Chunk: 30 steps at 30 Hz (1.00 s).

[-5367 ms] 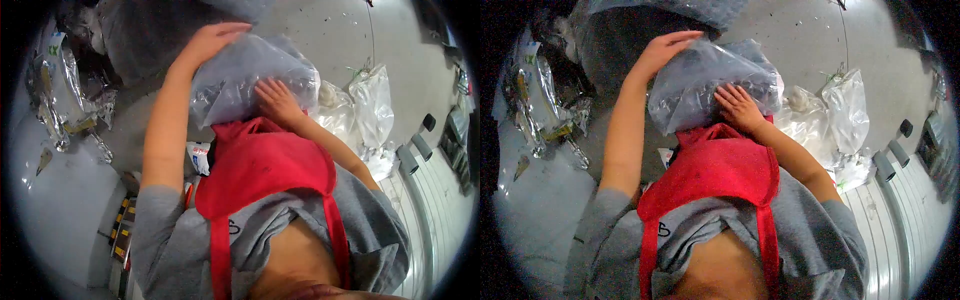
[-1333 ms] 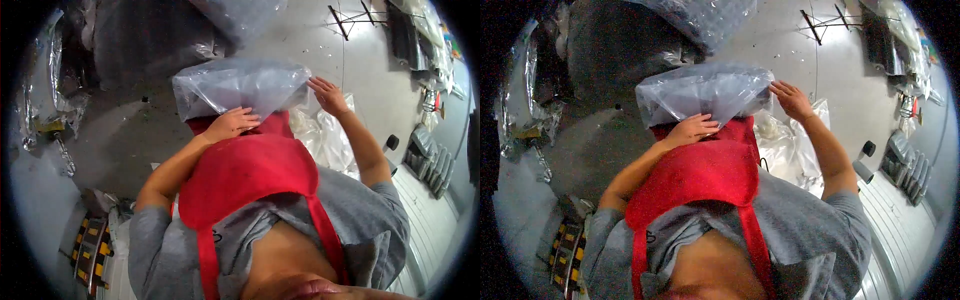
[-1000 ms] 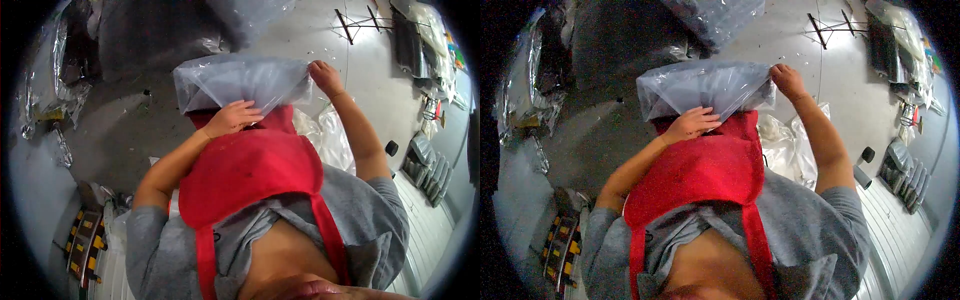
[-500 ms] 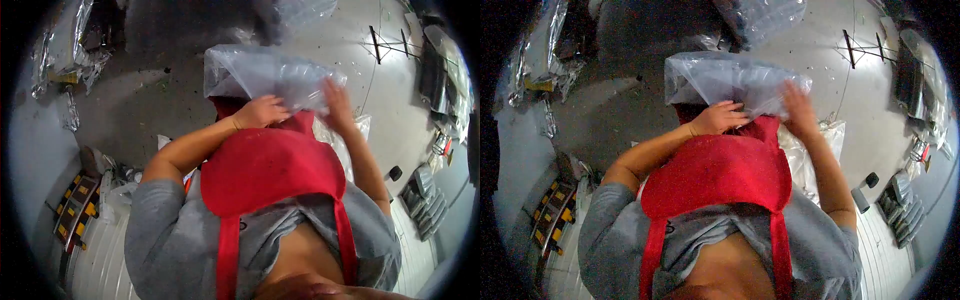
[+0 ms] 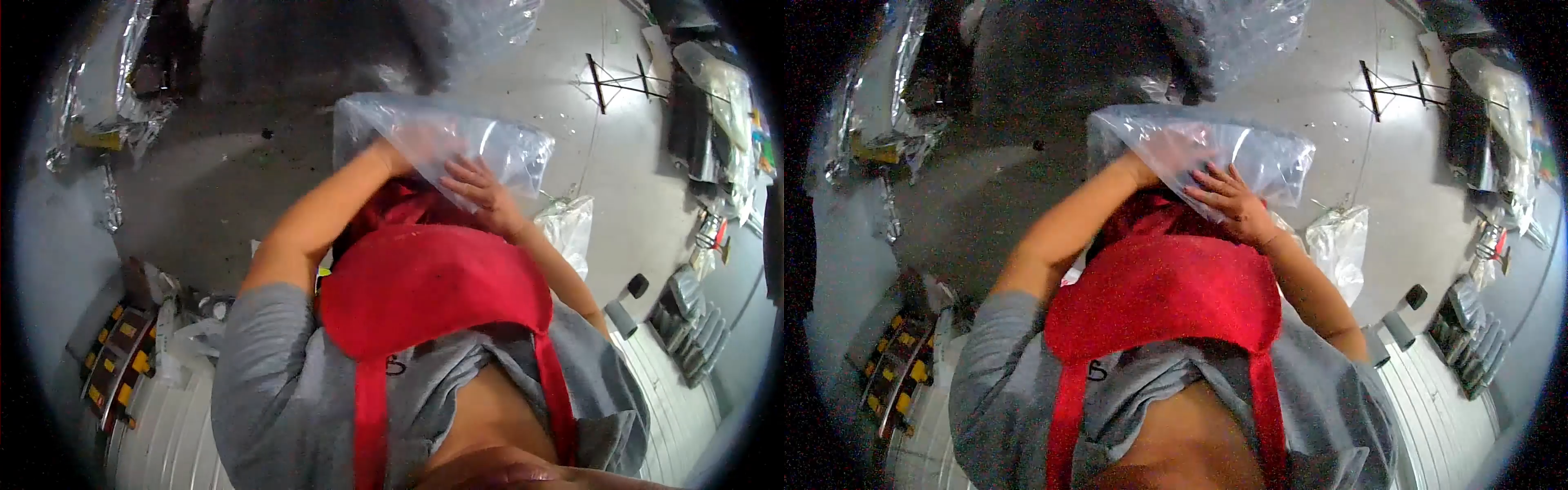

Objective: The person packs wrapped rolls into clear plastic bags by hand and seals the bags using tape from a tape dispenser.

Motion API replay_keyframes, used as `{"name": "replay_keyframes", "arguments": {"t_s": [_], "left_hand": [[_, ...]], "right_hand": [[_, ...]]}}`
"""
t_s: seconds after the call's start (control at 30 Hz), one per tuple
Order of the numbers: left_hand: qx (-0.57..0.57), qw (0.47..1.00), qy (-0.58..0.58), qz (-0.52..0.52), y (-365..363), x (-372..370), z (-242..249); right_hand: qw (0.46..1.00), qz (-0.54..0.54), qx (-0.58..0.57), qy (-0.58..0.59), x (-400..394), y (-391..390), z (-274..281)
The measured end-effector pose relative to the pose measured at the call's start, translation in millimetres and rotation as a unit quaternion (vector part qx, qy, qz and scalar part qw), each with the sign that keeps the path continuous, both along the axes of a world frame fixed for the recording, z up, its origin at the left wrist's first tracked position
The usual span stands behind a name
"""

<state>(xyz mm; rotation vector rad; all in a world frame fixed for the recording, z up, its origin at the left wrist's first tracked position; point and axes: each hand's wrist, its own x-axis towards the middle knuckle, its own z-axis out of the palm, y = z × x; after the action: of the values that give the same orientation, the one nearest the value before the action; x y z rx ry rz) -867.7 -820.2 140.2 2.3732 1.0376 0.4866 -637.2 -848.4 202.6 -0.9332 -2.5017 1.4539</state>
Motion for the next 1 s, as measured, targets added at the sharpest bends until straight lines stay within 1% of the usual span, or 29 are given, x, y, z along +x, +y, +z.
{"name": "replay_keyframes", "arguments": {"t_s": [0.03,0.07,0.13,0.17,0.2,0.27,0.3,0.33,0.37,0.4,0.43,0.5,0.53,0.6,0.67,0.73,0.77,0.83,0.87,0.93,0.97,1.0], "left_hand": [[0.022,0.991,0.114,-0.071,10.7,3.0,-3.3],[0.024,0.991,0.11,-0.073,6.5,3.9,-3.7],[0.001,0.994,0.074,-0.075,-0.3,-21.0,-1.0],[-0.054,0.998,-0.007,-0.015,-14.0,-39.7,-7.7],[-0.057,0.998,0.01,-0.02,-22.6,-57.6,-0.8],[0.002,0.992,0.122,0.02,-36.7,-85.7,11.5],[0.017,0.985,0.171,0.033,-38.3,-97.6,10.3],[0.02,0.984,0.173,0.029,-39.8,-110.8,12.3],[0.048,0.981,0.176,0.066,-41.7,-123.8,14.4],[0.076,0.976,0.175,0.103,-39.8,-131.9,15.1],[0.079,0.977,0.171,0.099,-35.5,-136.4,13.1],[0.035,0.963,0.081,0.256,-28.9,-139.0,12.1],[0.031,0.963,0.077,0.257,-25.6,-136.5,13.1],[0.023,0.961,0.016,0.276,-11.6,-132.5,19.4],[0.006,0.966,-0.005,0.259,2.8,-133.2,14.3],[-0.006,0.984,0.11,0.143,15.2,-134.9,10.2],[-0.005,0.984,0.106,0.143,17.2,-133.0,9.1],[0.014,0.972,0.192,0.137,26.4,-127.7,22.8],[0.017,0.972,0.192,0.135,25.0,-128.6,21.4],[0.092,0.965,0.186,0.161,18.0,-129.3,15.4],[0.091,0.966,0.186,0.151,12.8,-128.9,14.7],[0.102,0.963,0.182,0.171,6.2,-129.8,16.4]], "right_hand": [[1.0,-0.013,0.007,0.0,3.7,-5.9,-8.0],[1.0,-0.015,0.008,-0.004,11.2,-12.6,-9.6],[0.999,0.012,0.029,0.01,10.0,-15.8,-16.6],[0.999,0.009,0.025,0.028,7.3,-14.4,-22.2],[0.999,0.004,0.042,0.023,7.7,-15.7,-26.8],[0.997,-0.011,0.081,0.002,9.5,-23.9,-32.2],[0.997,-0.012,0.075,0.0,8.5,-23.2,-26.3],[0.997,-0.017,0.077,0.003,7.6,-24.5,-24.3],[0.994,0.012,0.104,-0.013,7.5,-25.3,-22.0],[0.99,0.041,0.131,-0.031,8.2,-24.5,-20.4],[0.99,0.035,0.134,-0.036,8.2,-24.1,-19.2],[0.99,0.043,0.127,-0.048,6.5,-25.3,-17.1],[0.99,0.045,0.124,-0.052,6.6,-25.7,-16.3],[0.992,0.042,0.107,-0.042,5.7,-23.5,-14.7],[0.992,0.042,0.107,-0.046,4.5,-22.1,-11.9],[0.992,0.042,0.106,-0.053,5.9,-21.5,-9.2],[0.993,0.042,0.097,-0.046,6.5,-21.2,-9.4],[0.994,0.043,0.091,-0.04,6.2,-20.5,-12.0],[0.992,0.042,0.106,-0.052,5.1,-22.5,-15.8],[0.99,0.026,0.122,-0.065,4.3,-25.8,-19.2],[0.989,0.031,0.128,-0.064,4.5,-25.6,-20.2],[0.988,0.04,0.133,-0.061,5.6,-27.4,-20.0]]}}
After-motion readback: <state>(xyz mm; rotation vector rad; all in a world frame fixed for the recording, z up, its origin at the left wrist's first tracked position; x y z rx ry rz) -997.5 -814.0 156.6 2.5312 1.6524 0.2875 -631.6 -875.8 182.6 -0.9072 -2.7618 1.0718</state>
